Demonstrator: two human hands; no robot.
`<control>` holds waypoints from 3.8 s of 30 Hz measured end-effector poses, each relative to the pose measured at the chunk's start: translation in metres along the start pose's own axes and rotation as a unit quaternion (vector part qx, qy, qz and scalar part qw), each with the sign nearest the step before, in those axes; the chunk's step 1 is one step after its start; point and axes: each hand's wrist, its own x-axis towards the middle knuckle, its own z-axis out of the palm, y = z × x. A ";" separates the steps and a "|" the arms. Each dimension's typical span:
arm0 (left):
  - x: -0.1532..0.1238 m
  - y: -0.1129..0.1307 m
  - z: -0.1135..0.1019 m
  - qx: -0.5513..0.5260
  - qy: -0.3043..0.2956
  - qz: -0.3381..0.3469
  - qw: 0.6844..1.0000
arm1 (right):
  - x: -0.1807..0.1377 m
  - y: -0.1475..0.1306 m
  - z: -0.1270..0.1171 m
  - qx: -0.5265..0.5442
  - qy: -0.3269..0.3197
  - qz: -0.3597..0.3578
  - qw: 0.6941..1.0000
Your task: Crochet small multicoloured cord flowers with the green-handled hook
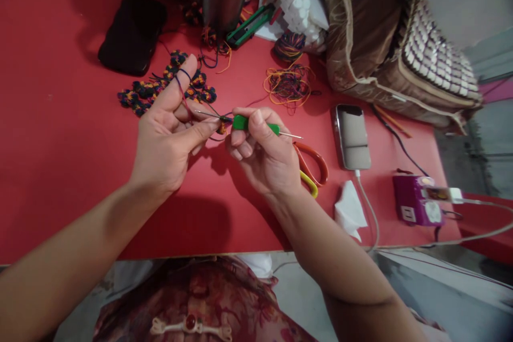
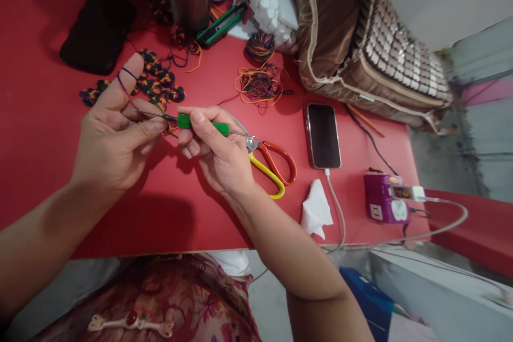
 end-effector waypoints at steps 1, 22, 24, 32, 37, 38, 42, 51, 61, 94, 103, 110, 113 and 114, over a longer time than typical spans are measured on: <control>-0.001 0.000 0.000 -0.004 -0.006 -0.001 1.000 | -0.001 -0.001 0.000 -0.016 0.005 -0.004 1.000; 0.001 -0.003 0.004 -0.034 0.002 -0.019 0.999 | 0.005 0.006 -0.003 0.027 -0.028 -0.026 0.999; 0.000 -0.004 0.005 -0.026 0.019 -0.003 0.999 | 0.003 0.007 -0.003 -0.001 -0.015 -0.044 0.999; -0.003 -0.006 0.008 -0.020 0.045 0.000 0.999 | -0.019 0.005 0.001 -0.310 0.019 -0.209 0.927; 0.004 0.001 -0.002 -0.058 -0.018 -0.051 0.997 | -0.018 0.010 -0.004 -0.234 0.010 -0.190 0.953; 0.006 0.002 -0.005 -0.063 -0.028 -0.055 0.996 | -0.017 0.011 -0.005 -0.205 0.013 -0.187 0.961; 0.011 0.006 -0.010 -0.063 -0.020 -0.065 0.996 | -0.011 0.014 -0.003 -0.115 0.025 -0.146 0.982; 0.013 0.006 -0.012 -0.061 0.011 -0.082 0.995 | -0.007 0.011 -0.004 -0.071 0.035 -0.099 0.992; 0.017 -0.001 -0.020 -0.027 0.013 -0.034 0.999 | -0.002 0.013 -0.009 -0.090 0.031 -0.156 0.983; 0.019 0.006 -0.027 0.044 -0.097 -0.011 0.994 | 0.005 -0.012 -0.023 -0.146 0.027 -0.231 0.962; 0.020 0.012 -0.032 0.041 -0.119 -0.083 0.989 | 0.009 -0.019 -0.026 -0.124 -0.006 -0.200 0.972; 0.024 0.008 -0.037 0.013 -0.164 -0.108 0.980 | 0.014 -0.022 -0.031 -0.085 -0.049 -0.157 0.983; 0.026 0.005 -0.037 0.007 -0.179 -0.103 0.978 | 0.015 -0.018 -0.032 -0.065 -0.076 -0.127 0.987; 0.025 0.003 -0.035 0.007 -0.174 -0.097 0.980 | 0.016 -0.015 -0.031 -0.056 -0.085 -0.112 0.988</control>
